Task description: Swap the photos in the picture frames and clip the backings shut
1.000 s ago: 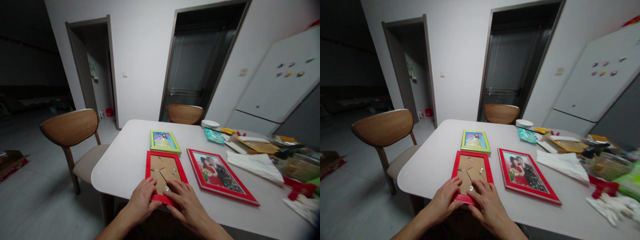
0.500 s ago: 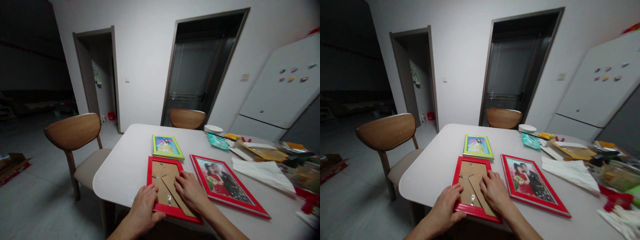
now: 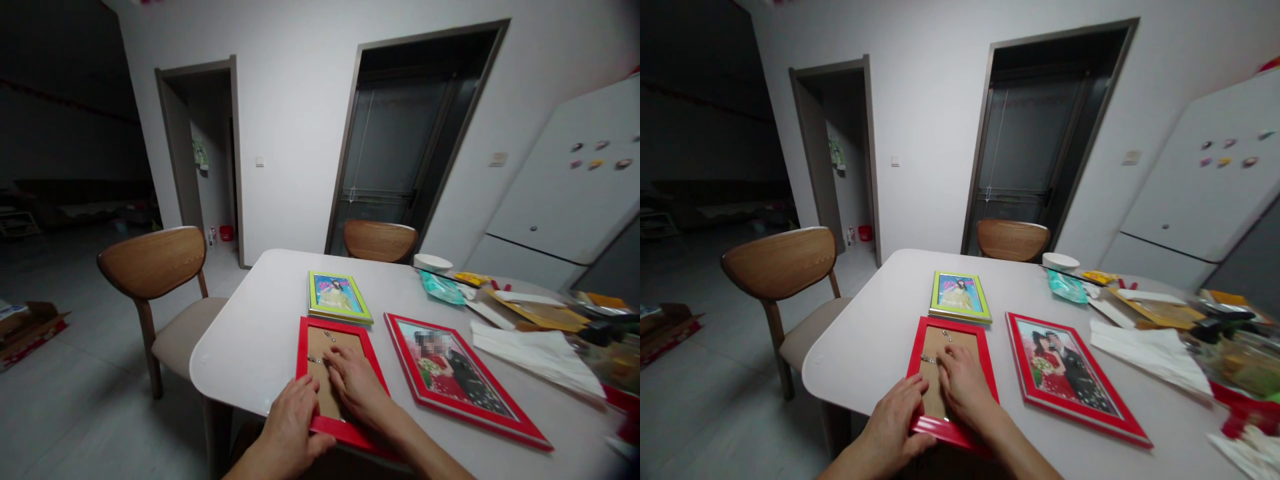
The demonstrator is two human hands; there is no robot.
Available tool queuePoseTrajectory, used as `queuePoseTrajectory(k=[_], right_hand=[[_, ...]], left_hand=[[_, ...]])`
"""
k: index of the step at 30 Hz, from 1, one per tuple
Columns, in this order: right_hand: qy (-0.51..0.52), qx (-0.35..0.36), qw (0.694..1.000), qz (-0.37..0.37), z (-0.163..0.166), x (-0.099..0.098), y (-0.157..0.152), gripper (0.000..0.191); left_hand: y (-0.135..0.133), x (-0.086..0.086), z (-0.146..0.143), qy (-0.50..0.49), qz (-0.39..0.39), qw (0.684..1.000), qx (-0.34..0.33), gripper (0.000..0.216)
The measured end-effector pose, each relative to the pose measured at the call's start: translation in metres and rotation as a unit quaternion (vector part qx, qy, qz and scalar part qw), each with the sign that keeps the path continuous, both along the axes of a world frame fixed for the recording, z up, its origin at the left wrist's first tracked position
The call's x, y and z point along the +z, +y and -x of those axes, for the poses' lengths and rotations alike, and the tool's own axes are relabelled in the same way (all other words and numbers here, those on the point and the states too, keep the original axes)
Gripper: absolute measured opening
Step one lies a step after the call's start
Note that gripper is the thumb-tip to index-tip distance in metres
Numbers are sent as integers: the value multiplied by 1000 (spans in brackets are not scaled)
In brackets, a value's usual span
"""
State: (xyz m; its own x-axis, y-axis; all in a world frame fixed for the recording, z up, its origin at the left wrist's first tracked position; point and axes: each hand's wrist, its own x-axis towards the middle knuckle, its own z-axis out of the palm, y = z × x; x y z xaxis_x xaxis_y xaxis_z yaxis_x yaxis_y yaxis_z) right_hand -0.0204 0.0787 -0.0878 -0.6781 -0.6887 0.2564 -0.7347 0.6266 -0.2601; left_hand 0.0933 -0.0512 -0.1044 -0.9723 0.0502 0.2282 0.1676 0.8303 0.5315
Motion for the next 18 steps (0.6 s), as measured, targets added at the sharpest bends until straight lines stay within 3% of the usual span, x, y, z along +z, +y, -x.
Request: queuePoseTrajectory(k=[5,12,18], right_hand=[[0,27,999,-33,-4,3,-18,27],[-39,-3,999,8,2,5,-32,22],[-26,-22,999,23,5,-1,-36,19]], left_hand=[[0,4,-1,-11,3,1000,-3,40],[-1,3,-1,-1,8,1000,2,63],[-4,-3,1,22,-1,1000,-5,63]])
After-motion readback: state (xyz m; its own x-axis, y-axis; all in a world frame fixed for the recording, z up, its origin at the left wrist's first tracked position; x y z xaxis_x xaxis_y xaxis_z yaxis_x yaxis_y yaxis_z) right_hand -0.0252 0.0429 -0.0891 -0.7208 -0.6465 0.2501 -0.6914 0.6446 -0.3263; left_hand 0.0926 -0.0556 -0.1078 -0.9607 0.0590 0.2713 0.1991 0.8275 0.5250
